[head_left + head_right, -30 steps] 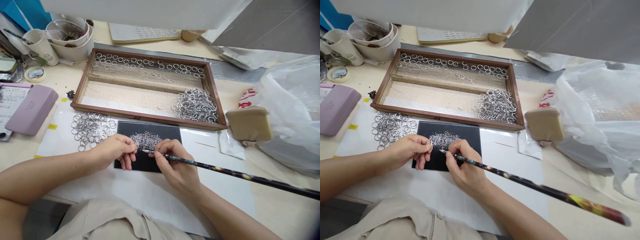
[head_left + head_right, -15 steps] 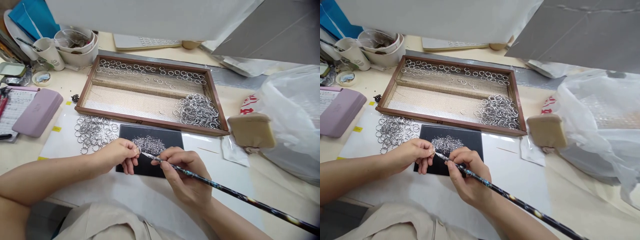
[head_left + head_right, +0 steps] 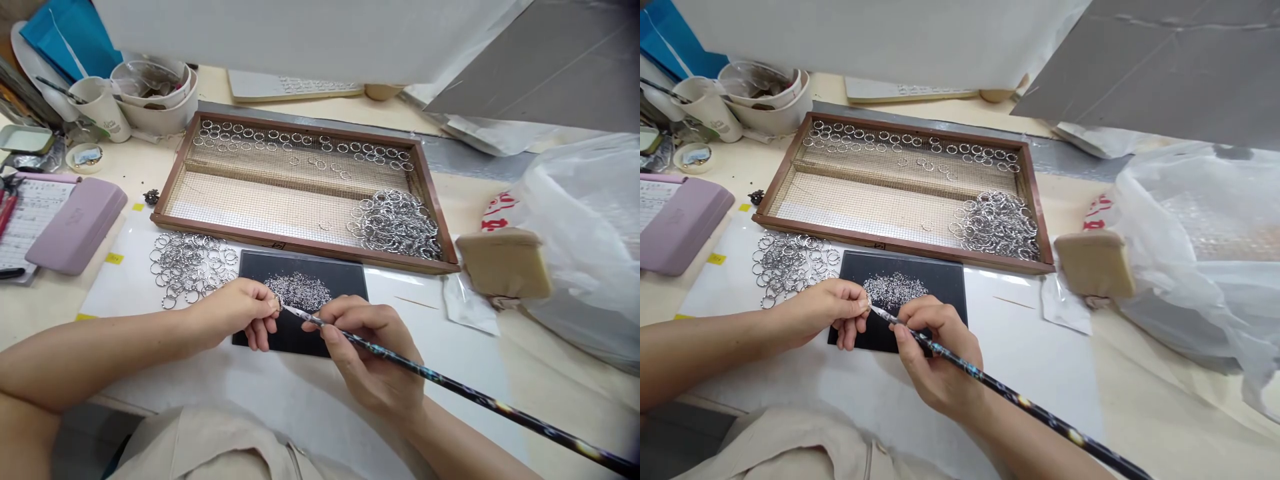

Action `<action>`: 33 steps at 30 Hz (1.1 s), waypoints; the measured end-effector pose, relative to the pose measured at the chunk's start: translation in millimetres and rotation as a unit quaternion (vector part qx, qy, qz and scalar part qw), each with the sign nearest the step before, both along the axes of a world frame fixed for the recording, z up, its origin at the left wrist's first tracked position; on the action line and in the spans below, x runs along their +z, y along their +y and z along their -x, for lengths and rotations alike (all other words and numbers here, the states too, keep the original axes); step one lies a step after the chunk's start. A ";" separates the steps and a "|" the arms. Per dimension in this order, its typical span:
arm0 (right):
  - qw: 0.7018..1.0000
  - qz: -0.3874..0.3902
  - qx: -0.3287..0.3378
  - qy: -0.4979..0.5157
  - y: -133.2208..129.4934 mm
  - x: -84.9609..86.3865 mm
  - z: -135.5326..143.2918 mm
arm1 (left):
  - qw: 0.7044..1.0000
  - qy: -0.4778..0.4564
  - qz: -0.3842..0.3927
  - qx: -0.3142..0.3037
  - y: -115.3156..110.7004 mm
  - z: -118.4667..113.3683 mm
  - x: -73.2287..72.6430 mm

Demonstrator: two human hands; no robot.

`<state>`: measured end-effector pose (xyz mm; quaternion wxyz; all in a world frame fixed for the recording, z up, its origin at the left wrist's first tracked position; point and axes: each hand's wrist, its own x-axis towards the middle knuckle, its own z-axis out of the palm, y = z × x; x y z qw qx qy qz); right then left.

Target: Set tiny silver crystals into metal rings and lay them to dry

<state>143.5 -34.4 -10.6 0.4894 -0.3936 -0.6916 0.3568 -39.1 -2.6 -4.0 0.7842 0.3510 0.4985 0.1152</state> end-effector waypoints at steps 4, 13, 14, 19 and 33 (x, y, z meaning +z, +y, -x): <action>1.000 -0.001 0.004 -0.003 -0.2 -0.4 -0.5 | 1.000 0.000 0.002 0.001 0.4 -0.2 1.3; 1.000 -0.003 0.003 -0.009 0.2 0.3 -0.5 | 1.000 -0.008 0.000 0.008 -0.9 0.1 -0.5; 1.000 -0.002 0.004 -0.009 0.1 0.3 -0.6 | 1.000 -0.009 0.000 0.008 -1.1 0.3 -0.7; 1.000 -0.001 0.007 -0.016 -0.1 0.2 -1.4 | 1.000 -0.007 -0.001 0.004 -0.5 0.8 -1.0; 1.000 0.000 -0.008 -0.007 -0.5 -0.1 -1.8 | 1.000 -0.006 0.000 0.001 0.9 0.3 -2.0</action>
